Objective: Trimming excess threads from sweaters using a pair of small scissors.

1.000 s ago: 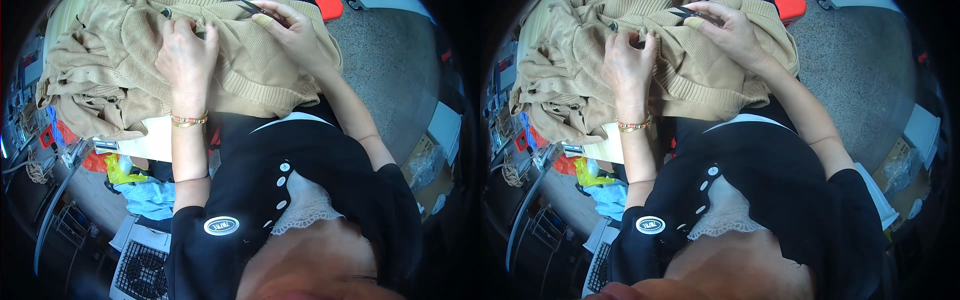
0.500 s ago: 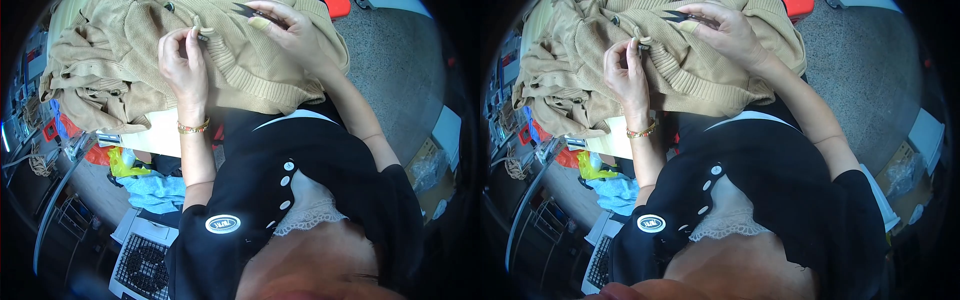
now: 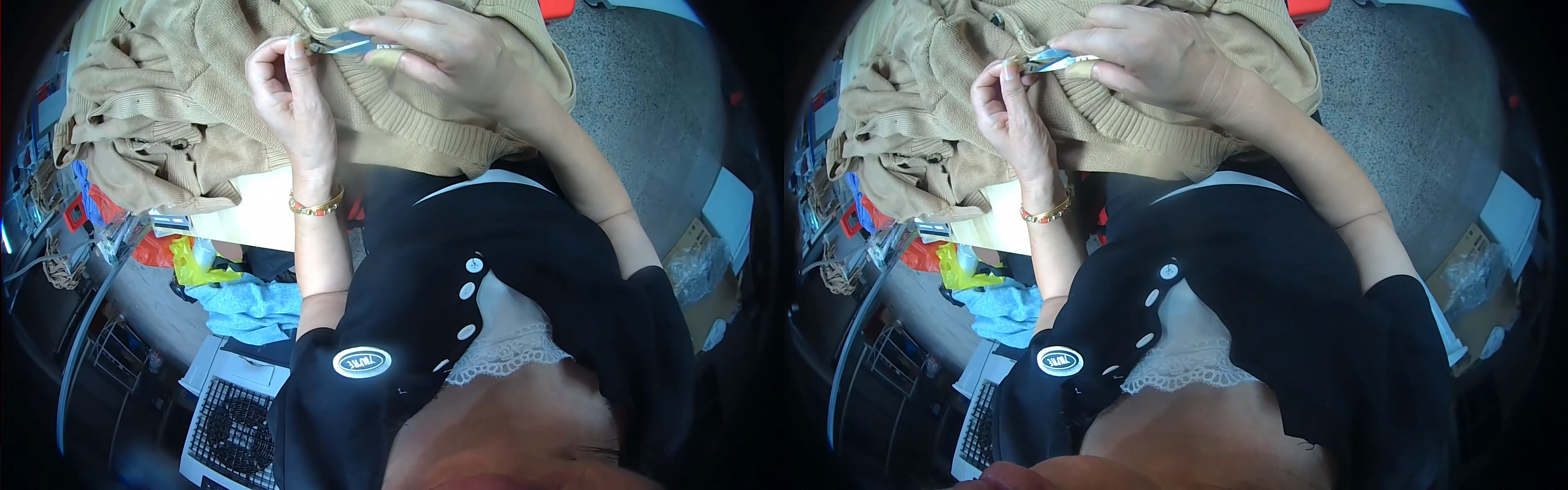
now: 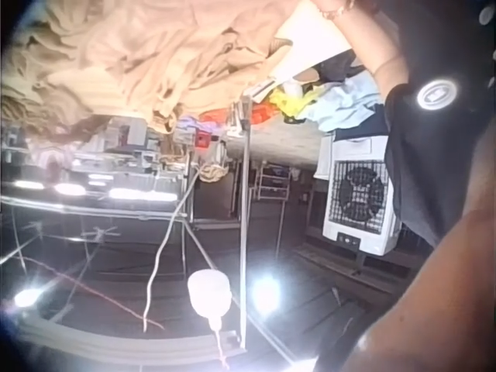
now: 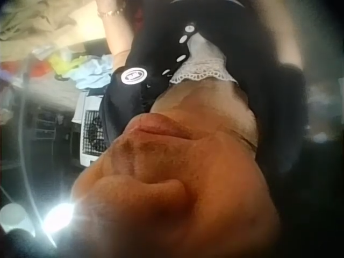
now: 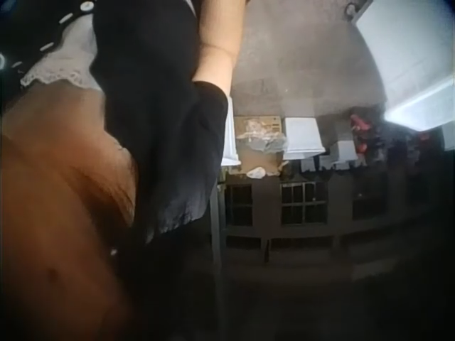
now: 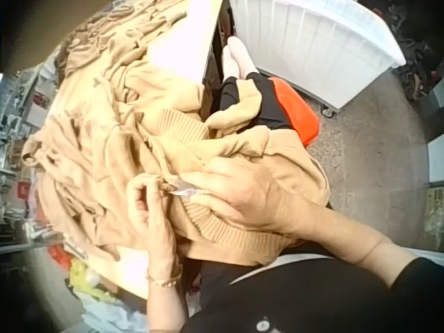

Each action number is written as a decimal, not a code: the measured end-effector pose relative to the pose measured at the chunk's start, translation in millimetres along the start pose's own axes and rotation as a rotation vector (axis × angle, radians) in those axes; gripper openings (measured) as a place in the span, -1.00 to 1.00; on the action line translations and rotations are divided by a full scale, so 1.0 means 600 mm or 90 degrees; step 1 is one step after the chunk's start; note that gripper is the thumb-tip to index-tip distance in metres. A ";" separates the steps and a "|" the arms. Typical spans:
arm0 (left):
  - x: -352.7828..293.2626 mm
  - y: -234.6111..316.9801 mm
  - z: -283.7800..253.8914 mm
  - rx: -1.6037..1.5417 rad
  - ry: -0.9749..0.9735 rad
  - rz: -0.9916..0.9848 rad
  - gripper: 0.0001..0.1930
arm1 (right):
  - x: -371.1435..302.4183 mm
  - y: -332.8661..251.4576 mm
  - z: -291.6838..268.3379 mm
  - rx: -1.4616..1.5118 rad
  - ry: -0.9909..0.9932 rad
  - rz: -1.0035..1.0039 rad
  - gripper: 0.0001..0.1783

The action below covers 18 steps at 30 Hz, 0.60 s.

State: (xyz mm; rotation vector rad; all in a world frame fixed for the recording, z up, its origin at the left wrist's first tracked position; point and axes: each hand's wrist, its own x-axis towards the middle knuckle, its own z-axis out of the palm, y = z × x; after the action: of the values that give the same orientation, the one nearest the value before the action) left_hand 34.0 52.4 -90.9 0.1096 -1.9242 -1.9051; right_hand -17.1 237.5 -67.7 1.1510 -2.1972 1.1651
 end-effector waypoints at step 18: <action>-0.006 -0.016 0.008 0.122 0.041 0.090 -0.90 | 0.017 -0.010 0.011 -0.259 0.000 -0.103 -0.74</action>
State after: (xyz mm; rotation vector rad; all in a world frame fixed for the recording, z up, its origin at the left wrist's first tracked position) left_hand 33.2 57.3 -101.0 0.0879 -2.0100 -1.6059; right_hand -17.8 225.2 -61.8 1.1209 -2.1602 0.6121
